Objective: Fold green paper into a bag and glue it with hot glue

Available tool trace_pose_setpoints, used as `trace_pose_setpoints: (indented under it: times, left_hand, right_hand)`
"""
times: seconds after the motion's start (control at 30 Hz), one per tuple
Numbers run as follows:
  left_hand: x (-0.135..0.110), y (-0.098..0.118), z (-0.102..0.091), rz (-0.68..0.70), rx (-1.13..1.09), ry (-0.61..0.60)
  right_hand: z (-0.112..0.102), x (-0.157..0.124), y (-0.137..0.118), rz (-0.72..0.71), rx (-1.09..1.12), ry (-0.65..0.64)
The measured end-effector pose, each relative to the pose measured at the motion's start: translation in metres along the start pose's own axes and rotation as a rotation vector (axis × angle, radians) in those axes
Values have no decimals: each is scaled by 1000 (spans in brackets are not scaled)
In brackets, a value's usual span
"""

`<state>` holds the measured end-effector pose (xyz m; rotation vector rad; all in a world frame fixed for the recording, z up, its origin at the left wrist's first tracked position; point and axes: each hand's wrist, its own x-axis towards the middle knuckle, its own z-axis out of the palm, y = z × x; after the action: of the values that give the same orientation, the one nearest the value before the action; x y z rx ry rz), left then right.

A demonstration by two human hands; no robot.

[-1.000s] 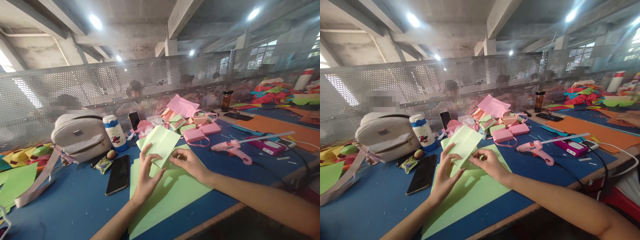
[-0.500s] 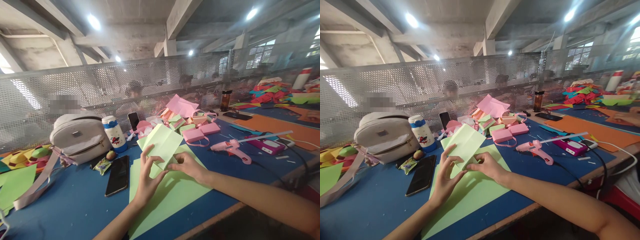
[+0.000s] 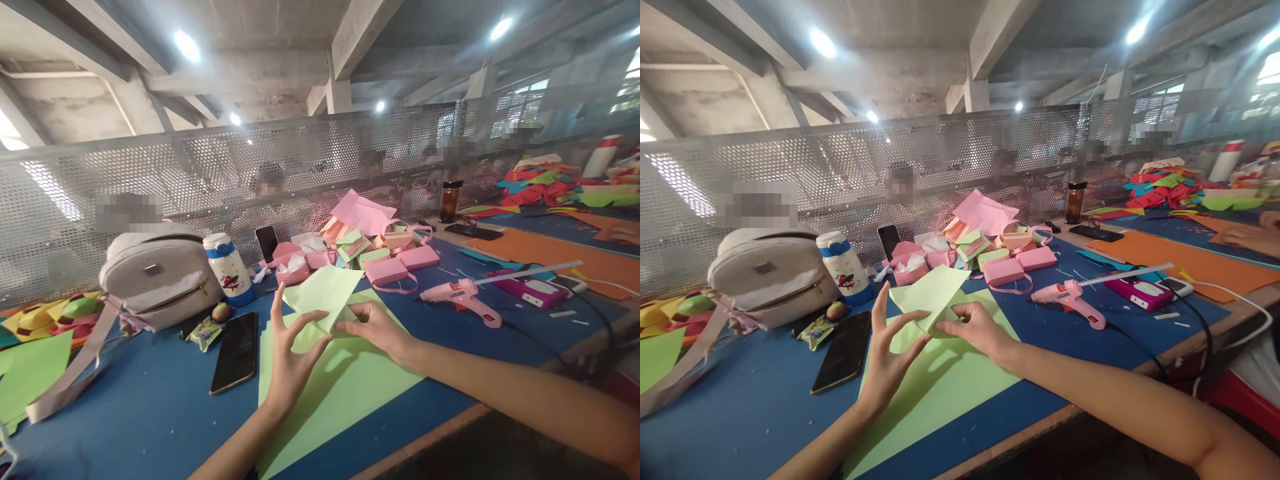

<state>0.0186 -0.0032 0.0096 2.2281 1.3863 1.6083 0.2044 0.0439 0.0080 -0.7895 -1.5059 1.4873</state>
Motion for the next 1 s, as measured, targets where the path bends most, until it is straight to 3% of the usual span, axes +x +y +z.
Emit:
trace_pose_setpoints:
  times: [0.4,1.0]
  left_hand:
    - [-1,-6,-2,275,86,-47]
    - [-1,-3,-4,301,44,-28]
  right_hand:
    - [1,0,4,-3,-27,-8]
    - [1,1,8,-17,-26,-18]
